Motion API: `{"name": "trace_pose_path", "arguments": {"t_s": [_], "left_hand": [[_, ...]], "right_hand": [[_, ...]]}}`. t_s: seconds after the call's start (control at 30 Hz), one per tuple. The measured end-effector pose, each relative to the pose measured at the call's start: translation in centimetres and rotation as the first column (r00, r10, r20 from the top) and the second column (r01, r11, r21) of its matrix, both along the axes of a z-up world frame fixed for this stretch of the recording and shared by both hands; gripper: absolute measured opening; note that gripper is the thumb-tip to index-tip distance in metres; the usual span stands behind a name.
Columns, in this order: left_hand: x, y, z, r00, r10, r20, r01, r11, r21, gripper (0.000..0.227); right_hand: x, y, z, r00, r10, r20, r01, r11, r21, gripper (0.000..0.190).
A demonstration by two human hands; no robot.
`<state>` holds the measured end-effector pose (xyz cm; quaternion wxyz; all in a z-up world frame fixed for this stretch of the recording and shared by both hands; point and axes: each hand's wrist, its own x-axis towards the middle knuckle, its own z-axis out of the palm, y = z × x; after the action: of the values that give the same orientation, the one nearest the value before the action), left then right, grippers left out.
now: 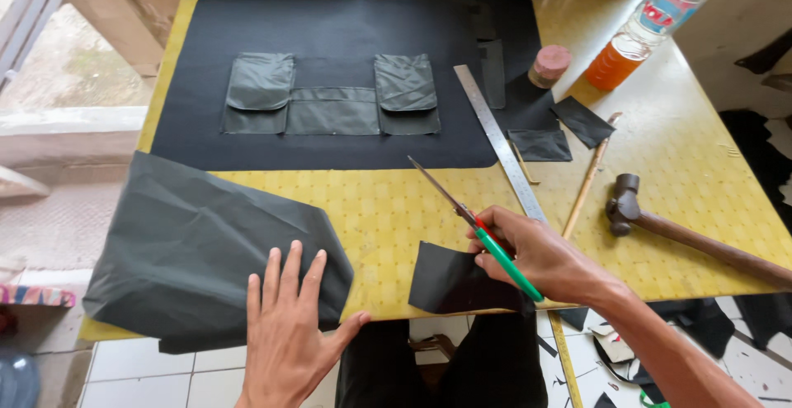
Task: The person measures and marks a large piece of black material with a ruler and pencil, then cuts it into smaller rectangular pieces using scissors. They apply glue to the edges of the cut pieces with a brush and press them together to form small pouches.
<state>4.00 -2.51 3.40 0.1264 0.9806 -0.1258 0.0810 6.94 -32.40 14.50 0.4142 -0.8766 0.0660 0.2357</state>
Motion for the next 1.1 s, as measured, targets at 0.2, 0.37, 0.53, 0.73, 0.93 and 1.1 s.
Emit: {"name": "trace_pose_path", "arguments": {"t_s": [0.2, 0.37, 0.53, 0.73, 0.93, 1.1], "left_hand": [[-0.5, 0.6, 0.7, 0.995, -0.062, 0.081, 0.065, 0.997, -0.039, 0.092], [-1.0, 1.1, -0.2, 0.977, -0.139, 0.160, 0.112, 0.980, 0.167, 0.085], [-1.8, 2.1, 0.0, 0.963, -0.174, 0.204, 0.137, 0.974, 0.181, 0.075], [-2.1, 3.7, 0.8, 0.946, -0.248, 0.210, 0.249, 0.968, 0.019, 0.050], [-3.9, 4.4, 3.7, 0.994, 0.079, 0.077, -0.035, 0.890, -0.455, 0.025], [-9.3, 15.9, -16.5, 0.774, 0.259, -0.578, -0.602, 0.584, -0.545, 0.019]], "right_hand": [[2.2, -0.1, -0.7, 0.987, 0.162, 0.008, -0.154, 0.954, -0.258, 0.022], [3.4, 0.7, -1.4, 0.971, 0.240, 0.012, -0.200, 0.833, -0.515, 0.016], [3.7, 0.2, -3.3, 0.963, 0.266, 0.032, -0.205, 0.810, -0.550, 0.021], [3.6, 0.0, -3.8, 0.970, 0.231, 0.072, -0.160, 0.838, -0.522, 0.021], [3.6, -1.0, -4.3, 0.943, 0.236, 0.232, -0.118, 0.895, -0.431, 0.031], [4.0, -1.8, -4.1, 0.947, 0.204, 0.247, -0.108, 0.929, -0.353, 0.031]]}}
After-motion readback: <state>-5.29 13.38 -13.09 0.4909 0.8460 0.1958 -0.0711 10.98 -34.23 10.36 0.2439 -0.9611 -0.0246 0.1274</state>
